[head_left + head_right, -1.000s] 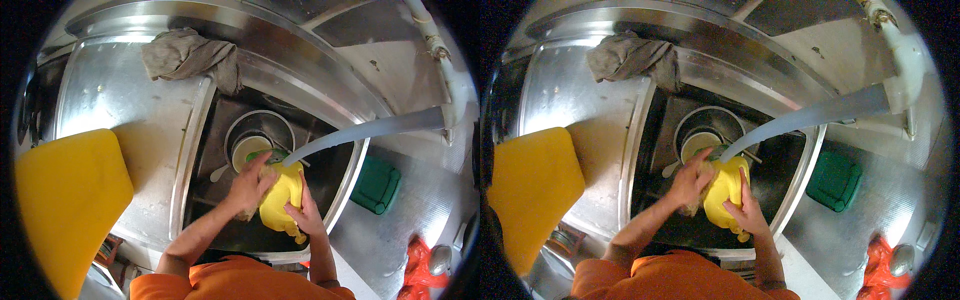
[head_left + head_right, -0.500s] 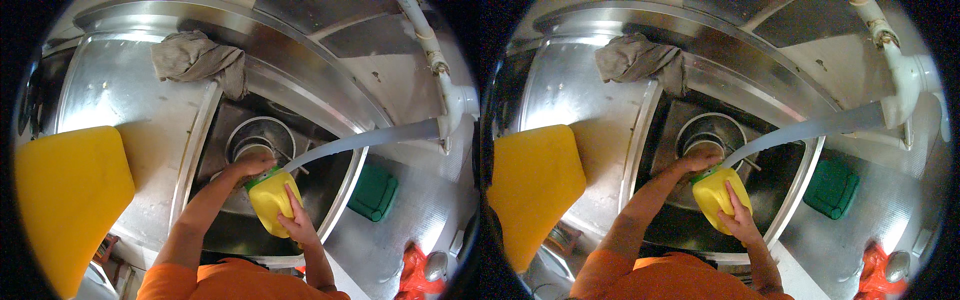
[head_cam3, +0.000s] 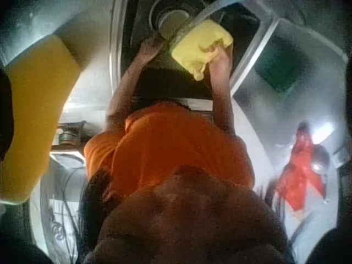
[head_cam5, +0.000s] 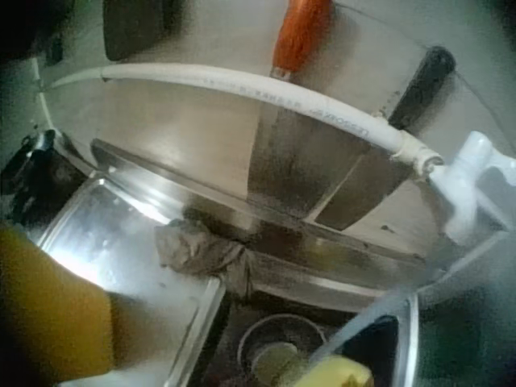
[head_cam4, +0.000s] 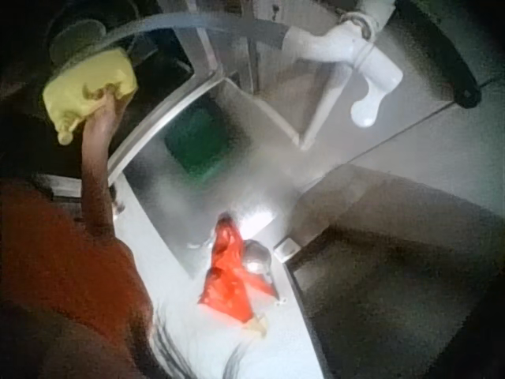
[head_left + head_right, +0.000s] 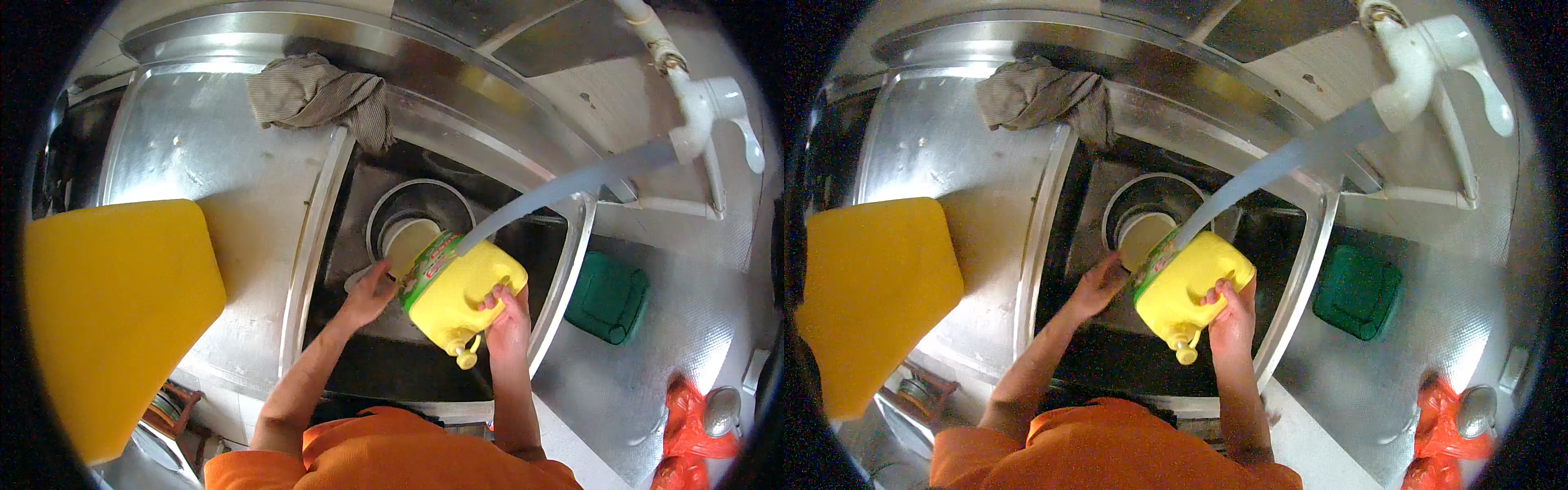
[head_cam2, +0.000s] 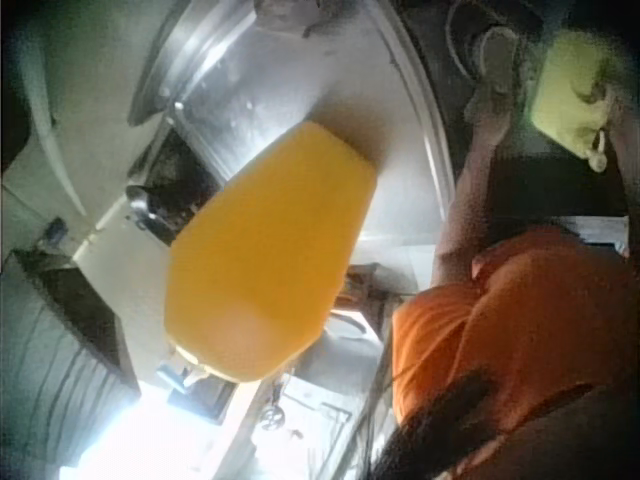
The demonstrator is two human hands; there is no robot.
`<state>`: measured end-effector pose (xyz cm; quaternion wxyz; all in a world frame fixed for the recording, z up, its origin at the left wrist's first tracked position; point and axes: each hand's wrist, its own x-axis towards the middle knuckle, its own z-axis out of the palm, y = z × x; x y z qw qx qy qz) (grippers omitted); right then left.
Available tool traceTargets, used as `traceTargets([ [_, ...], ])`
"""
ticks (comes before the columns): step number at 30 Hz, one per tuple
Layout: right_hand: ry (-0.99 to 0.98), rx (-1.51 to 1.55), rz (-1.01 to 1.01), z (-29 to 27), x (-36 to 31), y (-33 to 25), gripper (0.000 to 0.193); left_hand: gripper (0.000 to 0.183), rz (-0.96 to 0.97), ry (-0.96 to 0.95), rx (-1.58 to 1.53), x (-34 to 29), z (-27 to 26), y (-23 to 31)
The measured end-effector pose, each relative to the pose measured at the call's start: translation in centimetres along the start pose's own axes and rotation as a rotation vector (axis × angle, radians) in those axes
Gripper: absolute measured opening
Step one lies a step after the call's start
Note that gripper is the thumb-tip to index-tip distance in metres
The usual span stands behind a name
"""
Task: The person washes a yellow plastic container and a metal bowl in a stainless steel sink using a cloth and running water. They scrub the exterior of the container, rinse it, and then scrub and rinse the metal bowl.
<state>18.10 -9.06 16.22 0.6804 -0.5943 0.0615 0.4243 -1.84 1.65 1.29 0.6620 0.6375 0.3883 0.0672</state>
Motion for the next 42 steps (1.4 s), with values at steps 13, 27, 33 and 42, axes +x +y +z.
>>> traceTargets([
  [13, -0.043, -0.021, -0.116, -0.6, -1.0, 0.8, 0.049, 0.026, 0.328, -0.316, -0.062, 6.8, 4.3, 18.1],
  [27, 0.128, -0.051, -0.100, -1.3, 0.2, 2.3, 0.039, 0.012, 0.107, -0.507, -0.476, 6.3, 5.6, 17.5],
  [33, -0.005, 0.019, 0.073, -2.5, 1.7, 0.8, 0.038, 0.014, 0.102, -0.466, -0.526, 7.4, 7.1, 17.0],
  [42, 0.025, 0.047, 0.074, -1.4, 1.3, 0.8, 0.038, 0.016, 0.134, -0.597, -0.218, 7.7, 3.9, 17.1],
])
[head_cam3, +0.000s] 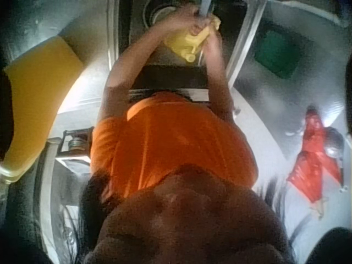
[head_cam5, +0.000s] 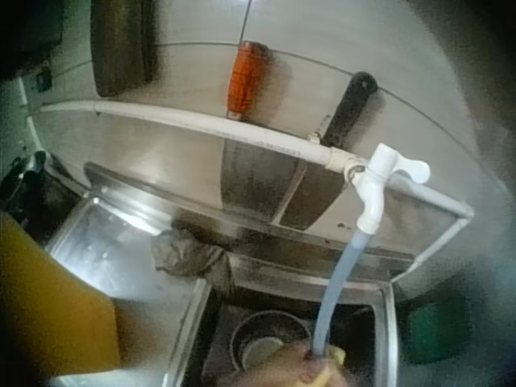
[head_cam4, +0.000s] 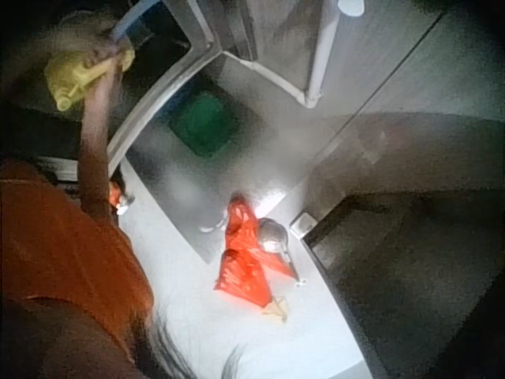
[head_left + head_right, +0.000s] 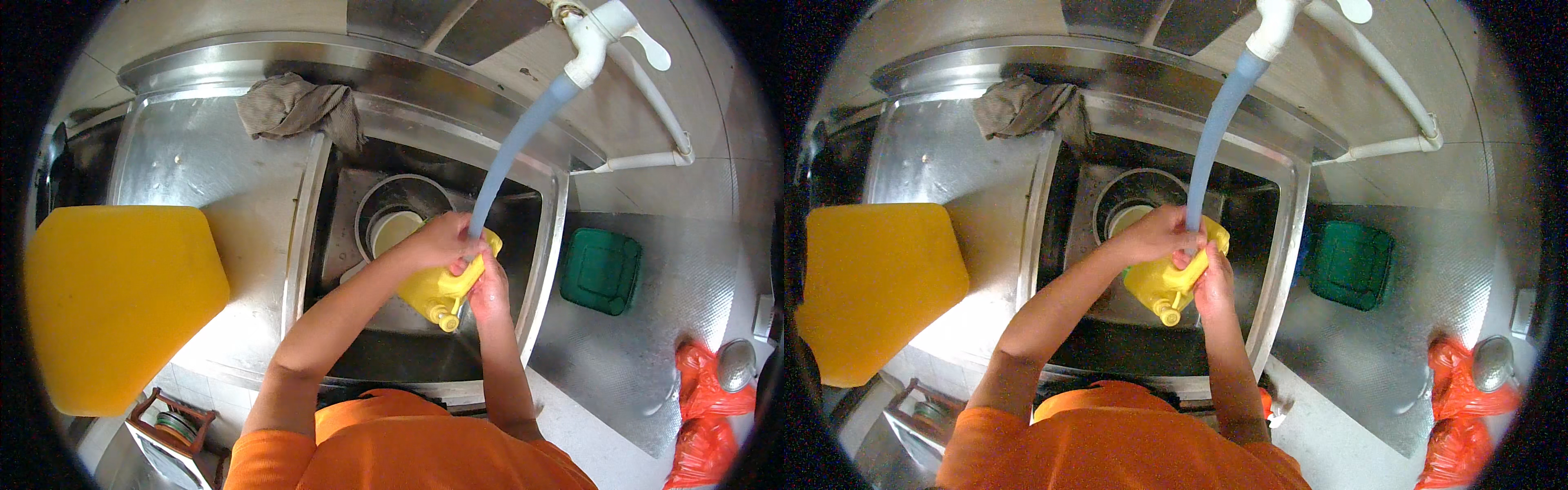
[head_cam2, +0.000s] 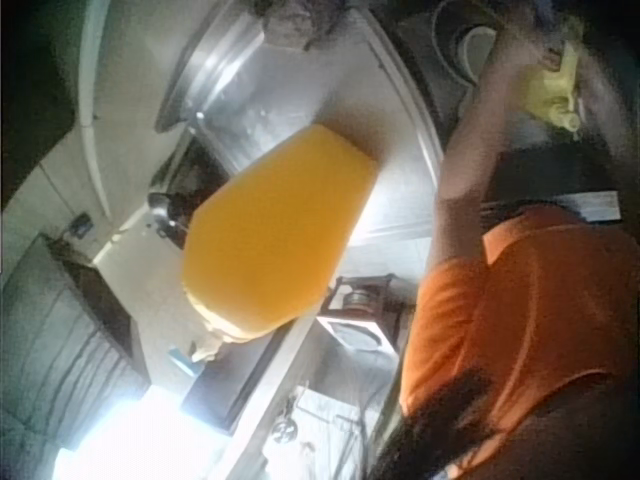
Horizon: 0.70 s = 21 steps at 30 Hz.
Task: The person washes a yellow plastic container and a metal bowl in a stainless steel sink using a cloth and running water. They scrub the exterior of the container, rinse it, and then scrub and rinse the metal bowl.
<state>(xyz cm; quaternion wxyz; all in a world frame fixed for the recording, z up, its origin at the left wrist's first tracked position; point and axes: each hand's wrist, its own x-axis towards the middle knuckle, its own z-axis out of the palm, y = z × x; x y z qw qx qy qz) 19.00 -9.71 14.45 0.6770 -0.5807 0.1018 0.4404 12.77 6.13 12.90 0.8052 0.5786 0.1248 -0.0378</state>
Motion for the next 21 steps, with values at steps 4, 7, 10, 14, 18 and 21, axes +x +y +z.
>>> traceTargets([
  [4, -0.047, 0.033, -0.044, -0.3, -0.1, 0.1, 0.032, 0.026, 0.069, 0.274, 0.265, -3.2, -2.3, 0.6],
  [7, -0.088, 0.069, -0.051, -0.5, 0.0, 0.3, 0.032, 0.027, 0.063, 0.301, 0.352, -4.1, -2.8, 0.2],
  [10, -0.070, 0.109, -0.028, -0.3, 0.1, 0.4, 0.031, 0.024, 0.127, 0.261, 0.241, -3.8, -2.2, -0.5],
  [14, -0.058, 0.091, -0.058, 0.0, 0.1, 0.6, 0.028, 0.025, 0.142, 0.201, -0.070, -3.6, -0.5, -1.4],
  [18, -0.024, 0.093, -0.086, 0.2, 0.2, 0.8, 0.026, 0.026, 0.085, 0.233, -0.158, -4.9, -0.4, -1.6],
  [21, 0.003, 0.099, -0.083, 0.5, 0.2, 0.8, 0.025, 0.027, 0.061, 0.213, 0.001, -5.5, -1.9, -1.5],
])
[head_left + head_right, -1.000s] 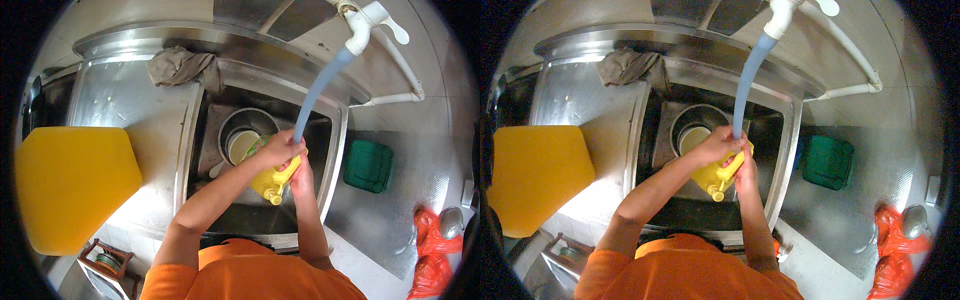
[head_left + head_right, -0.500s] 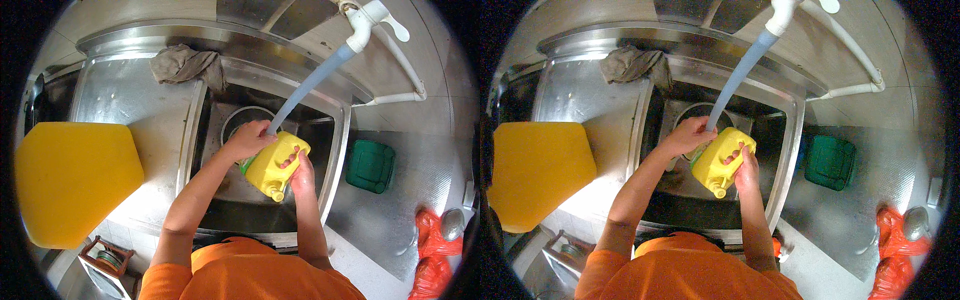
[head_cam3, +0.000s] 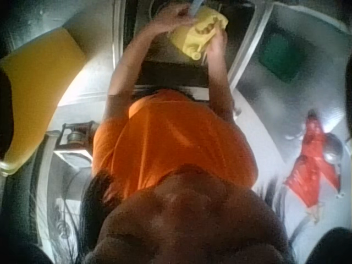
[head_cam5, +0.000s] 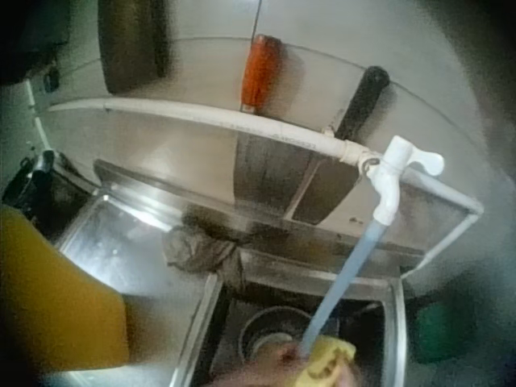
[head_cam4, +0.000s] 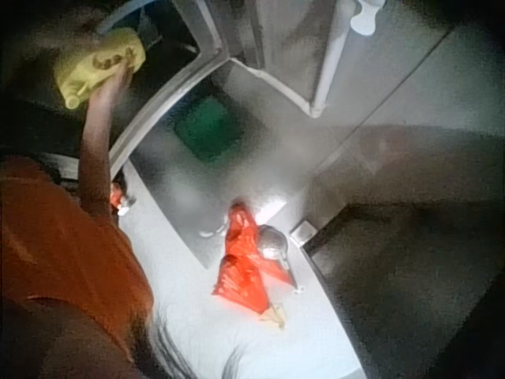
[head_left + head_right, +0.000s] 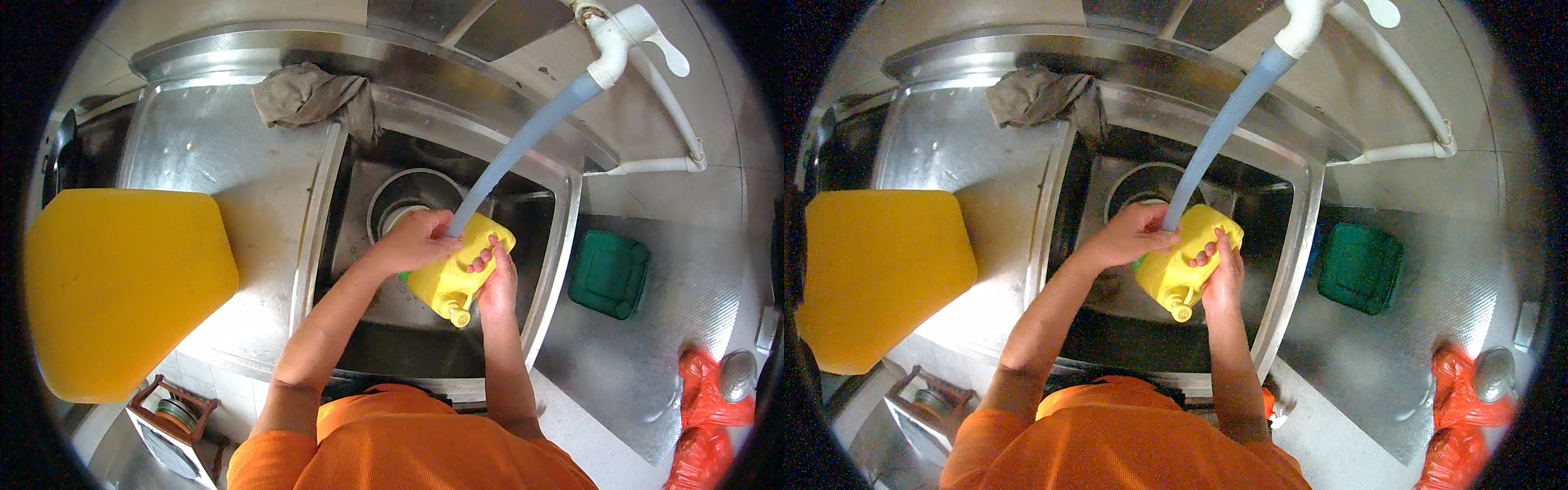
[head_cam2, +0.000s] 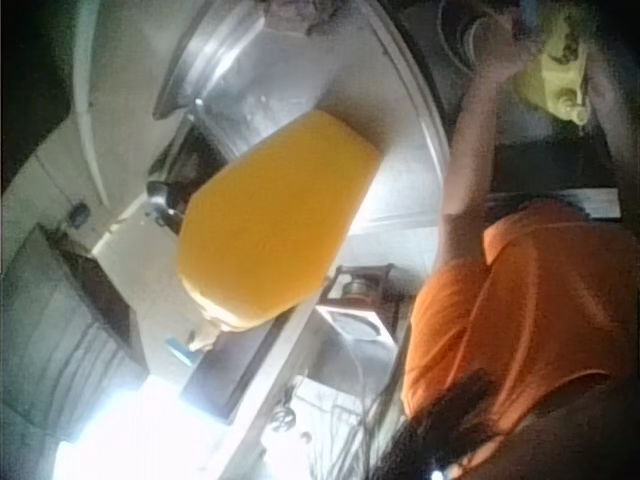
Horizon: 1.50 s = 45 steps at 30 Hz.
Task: The person washes a yellow plastic container and a metal bowl in a stainless steel sink using a cloth and running water. They scrub the exterior of the container, rinse it, and then scrub and rinse the metal bowl.
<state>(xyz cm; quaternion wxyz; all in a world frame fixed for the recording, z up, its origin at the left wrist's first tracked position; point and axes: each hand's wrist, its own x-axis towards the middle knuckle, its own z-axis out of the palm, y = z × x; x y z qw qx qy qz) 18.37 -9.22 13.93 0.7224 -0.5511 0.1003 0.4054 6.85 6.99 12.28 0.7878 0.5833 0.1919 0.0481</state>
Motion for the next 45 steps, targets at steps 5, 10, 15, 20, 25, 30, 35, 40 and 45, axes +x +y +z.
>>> traceTargets([
  [5, 0.024, 0.003, 0.006, 0.5, -0.3, -0.2, 0.024, 0.048, 0.012, -0.107, 0.019, -0.1, -0.9, -0.7],
  [10, 0.092, -0.034, 0.022, 1.0, -0.5, -0.3, 0.018, 0.070, 0.113, 0.187, 0.382, -4.3, 3.9, -5.0],
  [15, 0.124, -0.120, 0.056, 1.1, -1.1, 0.0, 0.023, 0.049, 0.041, 0.351, 0.157, -2.6, 4.8, -11.1],
  [20, 0.111, -0.199, 0.076, 0.6, -1.6, -0.1, 0.019, 0.051, -0.280, 0.447, 0.016, -0.3, 5.5, -11.5],
  [25, 0.137, -0.119, 0.103, 0.7, -0.6, -0.5, 0.019, 0.055, -0.010, 0.322, 0.253, -2.7, 5.8, -9.0],
  [30, 0.189, -0.013, 0.035, 0.8, 0.5, -0.7, 0.019, 0.070, -0.067, 0.133, 0.080, -5.3, 2.4, -9.8],
  [35, 0.183, 0.130, -0.016, 1.2, 1.5, -0.3, 0.021, 0.079, 0.089, 0.065, -0.202, -5.6, 1.4, -10.9],
  [40, 0.245, 0.180, -0.042, 0.9, 1.6, -0.3, 0.022, 0.077, -0.083, 0.077, -0.211, -3.4, 2.3, -8.8],
  [45, 0.259, 0.170, -0.045, 0.9, 1.6, -0.3, 0.024, 0.079, -0.164, 0.048, 0.123, -1.1, 1.1, -5.6],
])
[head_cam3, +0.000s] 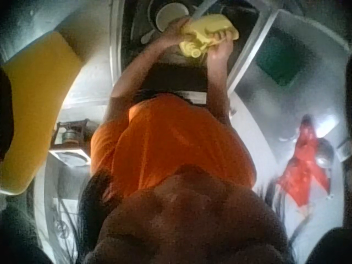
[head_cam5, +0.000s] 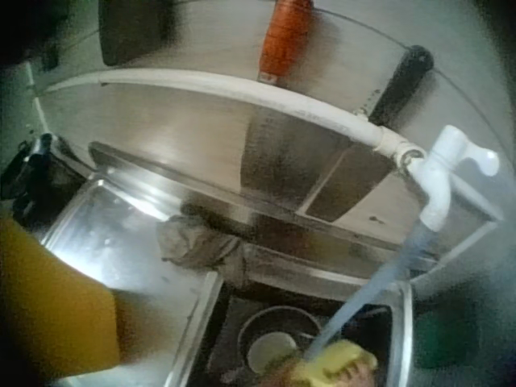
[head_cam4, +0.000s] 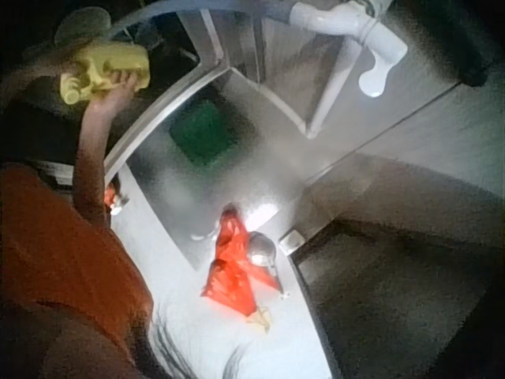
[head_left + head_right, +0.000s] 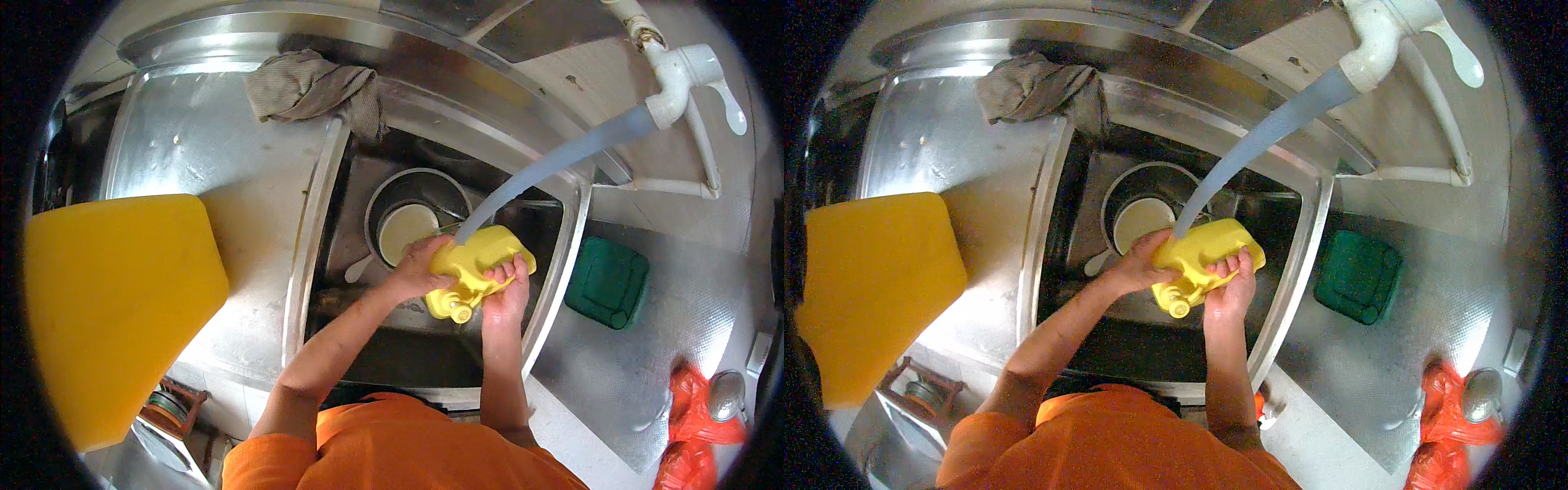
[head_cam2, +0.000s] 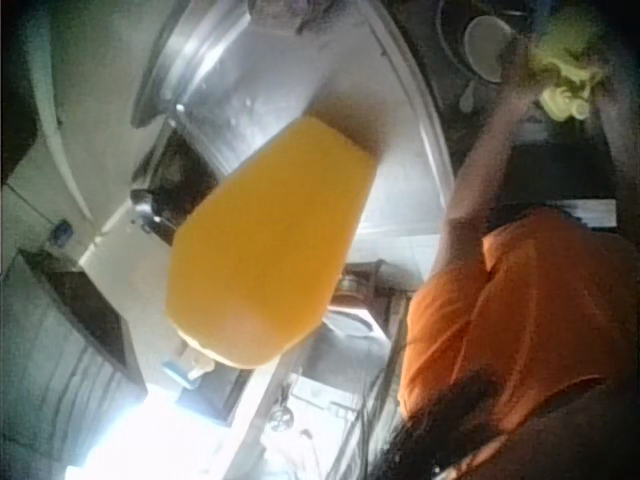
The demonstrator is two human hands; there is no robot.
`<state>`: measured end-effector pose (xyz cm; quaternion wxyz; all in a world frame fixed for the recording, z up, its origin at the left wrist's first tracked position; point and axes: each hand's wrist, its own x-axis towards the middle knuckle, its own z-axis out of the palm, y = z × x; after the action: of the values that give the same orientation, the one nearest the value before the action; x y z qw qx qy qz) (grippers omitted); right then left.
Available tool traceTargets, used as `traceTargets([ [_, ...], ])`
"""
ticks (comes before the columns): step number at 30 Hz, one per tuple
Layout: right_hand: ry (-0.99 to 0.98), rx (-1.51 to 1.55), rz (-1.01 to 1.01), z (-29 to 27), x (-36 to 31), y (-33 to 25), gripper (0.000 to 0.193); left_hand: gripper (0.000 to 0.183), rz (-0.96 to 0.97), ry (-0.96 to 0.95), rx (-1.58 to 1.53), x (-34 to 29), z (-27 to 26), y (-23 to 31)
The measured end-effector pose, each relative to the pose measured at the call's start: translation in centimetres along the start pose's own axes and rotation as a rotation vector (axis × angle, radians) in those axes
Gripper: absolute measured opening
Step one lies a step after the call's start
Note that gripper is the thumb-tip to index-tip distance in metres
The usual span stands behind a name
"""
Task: The person washes a yellow plastic container and a metal bowl in a stainless steel sink using a cloth and running water. They scrub the exterior of the container, rinse it, and then scrub and rinse the metal bowl.
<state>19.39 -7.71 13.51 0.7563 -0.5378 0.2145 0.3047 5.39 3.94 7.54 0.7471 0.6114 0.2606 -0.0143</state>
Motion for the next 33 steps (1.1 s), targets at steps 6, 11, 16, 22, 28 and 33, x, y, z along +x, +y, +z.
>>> traceTargets([
  [6, -0.014, 0.013, 0.015, 0.2, 0.1, 0.1, 0.023, 0.083, -0.041, -0.205, -0.056, 0.9, -1.7, 0.6],
  [11, -0.028, -0.007, 0.019, -0.1, 0.1, -0.1, 0.022, 0.088, 0.059, -0.205, 0.034, 2.0, -1.2, 0.2],
  [16, -0.039, 0.017, 0.013, -0.6, 0.0, -0.2, 0.022, 0.089, 0.075, -0.251, 0.076, 2.6, -1.6, 0.5],
  [22, -0.036, 0.017, 0.032, -0.8, 0.2, -0.3, 0.025, 0.090, 0.147, -0.293, 0.231, 3.0, -1.5, 0.6],
  [28, -0.057, -0.001, 0.024, 0.0, 0.1, -0.1, 0.025, 0.093, 0.076, -0.139, 0.244, 3.2, -1.3, -0.4],
  [33, -0.046, -0.030, 0.038, -0.1, 0.0, -0.3, 0.025, 0.088, 0.090, -0.165, 0.152, 2.9, -1.6, -0.2],
])
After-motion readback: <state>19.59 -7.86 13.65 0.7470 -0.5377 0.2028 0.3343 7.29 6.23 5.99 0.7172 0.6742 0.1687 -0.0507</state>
